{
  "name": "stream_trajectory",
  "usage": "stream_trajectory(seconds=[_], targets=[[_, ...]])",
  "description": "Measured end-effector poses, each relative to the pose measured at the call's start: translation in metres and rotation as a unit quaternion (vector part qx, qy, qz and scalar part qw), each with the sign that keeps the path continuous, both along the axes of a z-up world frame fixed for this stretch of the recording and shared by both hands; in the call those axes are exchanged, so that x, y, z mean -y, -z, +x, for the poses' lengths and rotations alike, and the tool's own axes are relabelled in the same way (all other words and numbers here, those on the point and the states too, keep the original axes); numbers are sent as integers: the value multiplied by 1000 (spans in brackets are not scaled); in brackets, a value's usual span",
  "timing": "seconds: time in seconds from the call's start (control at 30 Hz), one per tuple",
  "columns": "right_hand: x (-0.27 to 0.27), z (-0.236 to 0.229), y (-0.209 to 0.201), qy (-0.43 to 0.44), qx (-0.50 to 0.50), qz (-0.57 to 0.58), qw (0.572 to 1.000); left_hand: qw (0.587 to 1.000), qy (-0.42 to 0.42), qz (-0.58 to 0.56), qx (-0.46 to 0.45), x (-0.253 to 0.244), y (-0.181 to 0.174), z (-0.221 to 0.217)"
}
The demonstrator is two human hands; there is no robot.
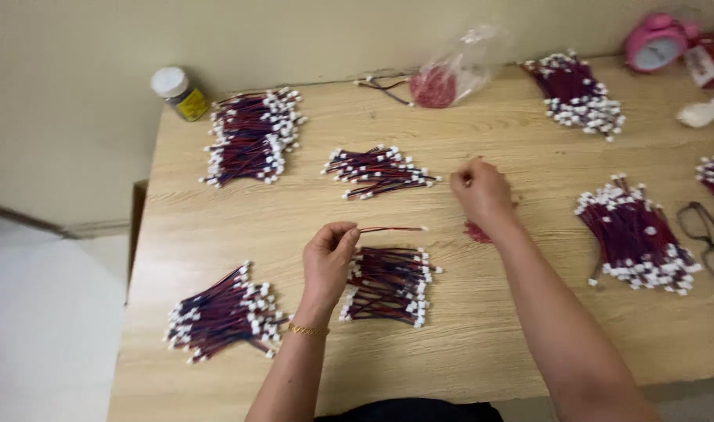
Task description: Sorting and assembling small wire harnesses by adding beads and bundling them
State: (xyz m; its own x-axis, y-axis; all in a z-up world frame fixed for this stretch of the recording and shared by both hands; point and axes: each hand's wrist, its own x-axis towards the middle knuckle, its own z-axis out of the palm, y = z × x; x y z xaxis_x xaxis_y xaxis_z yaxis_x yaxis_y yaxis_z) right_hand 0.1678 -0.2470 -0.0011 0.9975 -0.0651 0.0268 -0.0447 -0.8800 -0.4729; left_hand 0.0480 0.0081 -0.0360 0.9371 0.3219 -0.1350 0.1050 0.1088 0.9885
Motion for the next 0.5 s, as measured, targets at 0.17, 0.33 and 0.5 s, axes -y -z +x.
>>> stream_trajectory(seconds=[0.17, 0.33, 0.5], targets=[[-33, -63, -60, -134, 37, 410, 901, 999, -18, -38, 29, 4, -8, -3], [-71, -113, -77, -137, -43, 527, 838, 994, -21, -96, 55, 11, -23, -13], [-87, -120, -45, -164, -44, 519, 838, 992, -18, -89, 88, 10, -36, -24]])
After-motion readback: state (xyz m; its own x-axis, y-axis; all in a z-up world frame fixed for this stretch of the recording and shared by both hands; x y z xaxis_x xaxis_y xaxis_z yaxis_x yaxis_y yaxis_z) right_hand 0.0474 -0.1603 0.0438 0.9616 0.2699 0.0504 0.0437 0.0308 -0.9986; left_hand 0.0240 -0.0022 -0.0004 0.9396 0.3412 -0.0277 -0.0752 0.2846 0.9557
